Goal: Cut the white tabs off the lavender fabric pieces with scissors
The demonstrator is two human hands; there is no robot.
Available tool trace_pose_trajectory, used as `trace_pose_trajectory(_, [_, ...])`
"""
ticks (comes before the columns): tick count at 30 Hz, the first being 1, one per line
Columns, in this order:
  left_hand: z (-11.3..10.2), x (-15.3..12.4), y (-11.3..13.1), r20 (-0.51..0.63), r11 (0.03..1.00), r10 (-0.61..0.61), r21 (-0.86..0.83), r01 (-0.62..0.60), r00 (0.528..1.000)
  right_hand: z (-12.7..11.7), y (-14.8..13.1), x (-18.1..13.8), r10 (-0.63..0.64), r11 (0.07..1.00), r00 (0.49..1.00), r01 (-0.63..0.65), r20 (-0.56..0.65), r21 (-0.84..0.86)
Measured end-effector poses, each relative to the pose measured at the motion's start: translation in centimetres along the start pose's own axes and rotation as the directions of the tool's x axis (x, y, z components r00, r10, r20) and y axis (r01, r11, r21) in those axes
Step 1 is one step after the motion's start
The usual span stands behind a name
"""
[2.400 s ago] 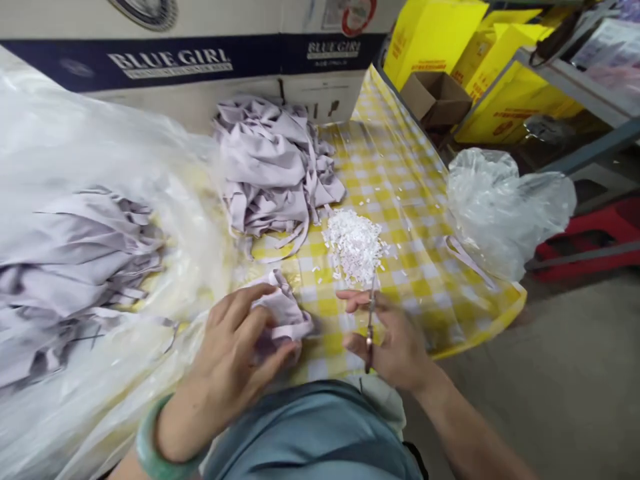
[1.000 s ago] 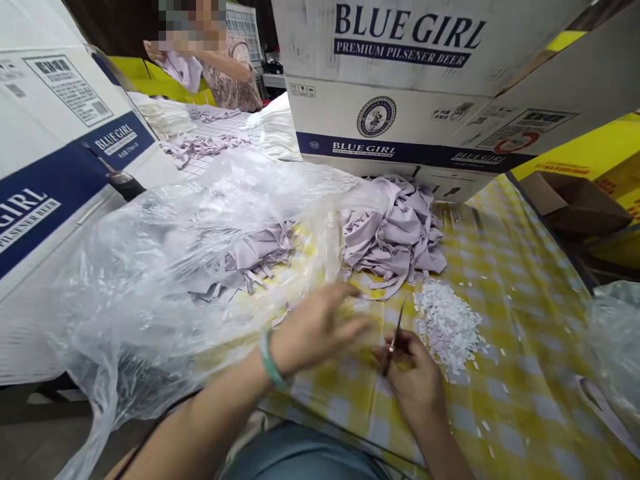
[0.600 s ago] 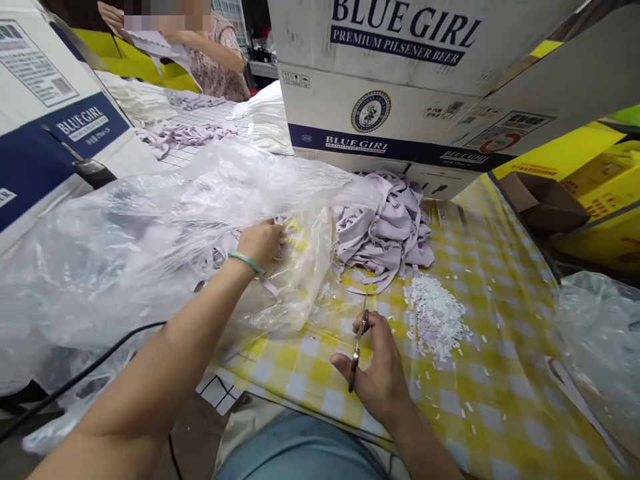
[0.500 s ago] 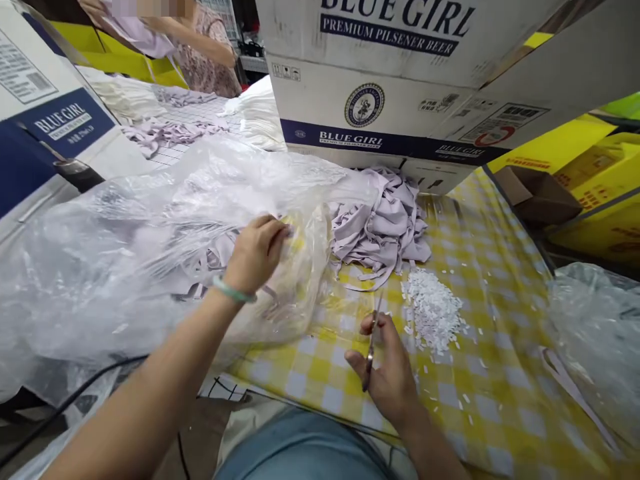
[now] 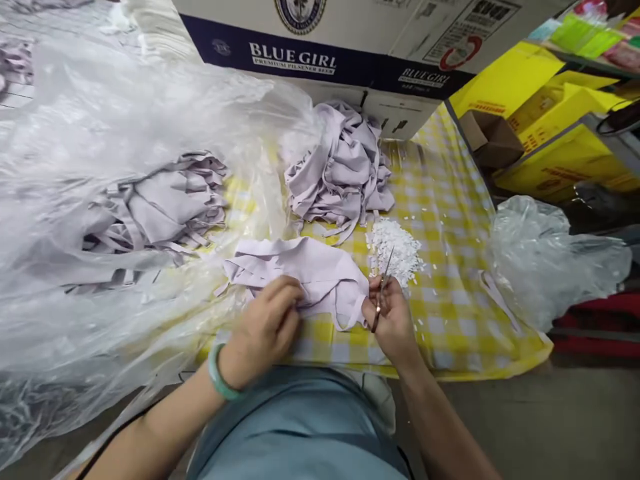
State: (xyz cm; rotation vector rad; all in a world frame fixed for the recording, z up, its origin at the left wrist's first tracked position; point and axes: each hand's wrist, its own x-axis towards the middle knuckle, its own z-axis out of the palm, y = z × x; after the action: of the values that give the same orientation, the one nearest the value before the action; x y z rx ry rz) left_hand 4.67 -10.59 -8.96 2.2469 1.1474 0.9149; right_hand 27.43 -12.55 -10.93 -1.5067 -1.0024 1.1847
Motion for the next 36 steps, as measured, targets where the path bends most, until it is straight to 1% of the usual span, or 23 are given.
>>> trace_pose_trajectory(3, [-1.1,0.4,-0.1,-0.066,0.993,0.002,0.12,0.006,0.998,-0.5,0.2,0.0,-0.046,0.994,0.992,0.033,-0.12,-0.104])
trace_pose_trajectory(5, [-0.2,0.8,0.6,-0.007,0.996,-0.005,0.086,0.005,1.0,-0.6,0.2,0.1,-0.051,0.989,0.989,0.03,-0.138,-0.146])
trace_pose_trajectory(7, [1.5,1.2,1.6,0.119,0.997,-0.067,0.056,0.06,0.991,-0.6,0.0,0.1,-0.032,0.992,0.995,0.019,-0.099,-0.126])
trace_pose_trajectory(9, [3.2,1.7,2.3,0.243,0.977,-0.173,0.163,0.136,0.954,-0.4,-0.5,-0.1,-0.014,0.998,0.998,0.01,-0.057,-0.061])
trace_pose_trajectory(11, [4.4,2.3,2.3,0.28,0.932,-0.251,0.328,0.153,0.927,-0.3,-1.2,-0.5,0.011,1.0,1.0,-0.011,-0.017,0.011])
trace_pose_trajectory(14, [4.6,3.1,1.6,0.268,0.903,-0.239,0.415,0.112,0.933,-0.5,-2.0,-1.0,0.056,0.993,0.994,-0.065,0.092,0.095])
trace_pose_trajectory(16, [4.0,3.2,1.3,0.197,0.935,-0.165,0.342,0.09,0.966,-0.7,-2.2,-1.2,0.058,0.989,0.99,-0.074,0.125,0.125])
trace_pose_trajectory(18, [3.3,3.2,1.6,0.102,0.986,-0.087,0.148,0.071,0.991,-0.9,-2.2,-1.1,0.049,0.988,0.992,-0.064,0.113,0.137])
trace_pose_trajectory(19, [3.1,3.0,1.9,0.098,0.997,-0.072,0.019,0.071,0.993,-0.9,-2.2,-1.0,0.047,0.988,0.993,-0.063,0.111,0.143])
trace_pose_trajectory(20, [3.0,2.9,2.3,0.141,0.99,-0.078,-0.104,0.093,0.987,-0.9,-2.2,-0.9,0.046,0.986,0.992,-0.064,0.116,0.154])
trace_pose_trajectory(21, [3.0,2.8,2.7,0.222,0.971,-0.097,-0.193,0.142,0.97,-0.7,-2.4,-0.7,0.043,0.983,0.991,-0.064,0.124,0.171])
trace_pose_trajectory(23, [3.4,2.5,3.3,0.373,0.926,-0.162,-0.262,0.271,0.914,-0.3,-3.0,-0.4,0.03,0.975,0.992,-0.057,0.126,0.215])
trace_pose_trajectory(24, [3.7,2.4,3.5,0.414,0.904,-0.199,-0.272,0.33,0.888,0.0,-3.4,-0.2,0.025,0.971,0.993,-0.052,0.117,0.235])
trace_pose_trajectory(26, [4.2,2.4,3.8,0.458,0.829,-0.246,-0.357,0.43,0.854,0.7,-4.2,0.2,0.021,0.963,0.995,-0.046,0.096,0.264])
trace_pose_trajectory(27, [4.3,2.4,3.9,0.489,0.757,-0.25,-0.44,0.484,0.836,1.0,-4.6,0.3,0.021,0.961,0.995,-0.046,0.093,0.274])
trace_pose_trajectory(28, [4.3,2.4,4.0,0.525,0.648,-0.242,-0.538,0.539,0.816,1.3,-4.9,0.5,0.021,0.958,0.995,-0.047,0.095,0.282])
trace_pose_trajectory(30, [4.1,2.6,4.4,0.591,0.348,-0.209,-0.699,0.624,0.779,1.8,-5.4,0.7,0.02,0.957,0.994,-0.05,0.107,0.287])
trace_pose_trajectory(31, [3.9,2.7,4.5,0.619,0.199,-0.207,-0.731,0.652,0.757,2.0,-5.6,0.8,0.013,0.959,0.994,-0.042,0.107,0.28])
trace_pose_trajectory(32, [3.7,2.7,4.7,0.649,0.082,-0.216,-0.732,0.676,0.729,2.2,-5.7,1.0,-0.003,0.962,0.995,-0.023,0.098,0.271])
trace_pose_trajectory(33, [3.4,2.7,4.7,0.673,0.011,-0.239,-0.719,0.695,0.7,2.3,-5.8,1.1,-0.024,0.966,0.996,0.001,0.084,0.26])
trace_pose_trajectory(34, [3.0,2.5,4.7,0.685,-0.003,-0.274,-0.703,0.711,0.676,2.3,-5.8,1.3,-0.046,0.967,0.997,0.028,0.066,0.251])
trace_pose_trajectory(35, [2.6,2.3,4.7,0.688,0.033,-0.308,-0.683,0.73,0.657,2.3,-5.8,1.4,-0.068,0.968,0.997,0.054,0.048,0.246])
trace_pose_trajectory(36, [2.2,1.9,4.5,0.681,0.104,-0.336,-0.659,0.745,0.65,2.2,-5.8,1.6,-0.087,0.967,0.996,0.076,0.034,0.243])
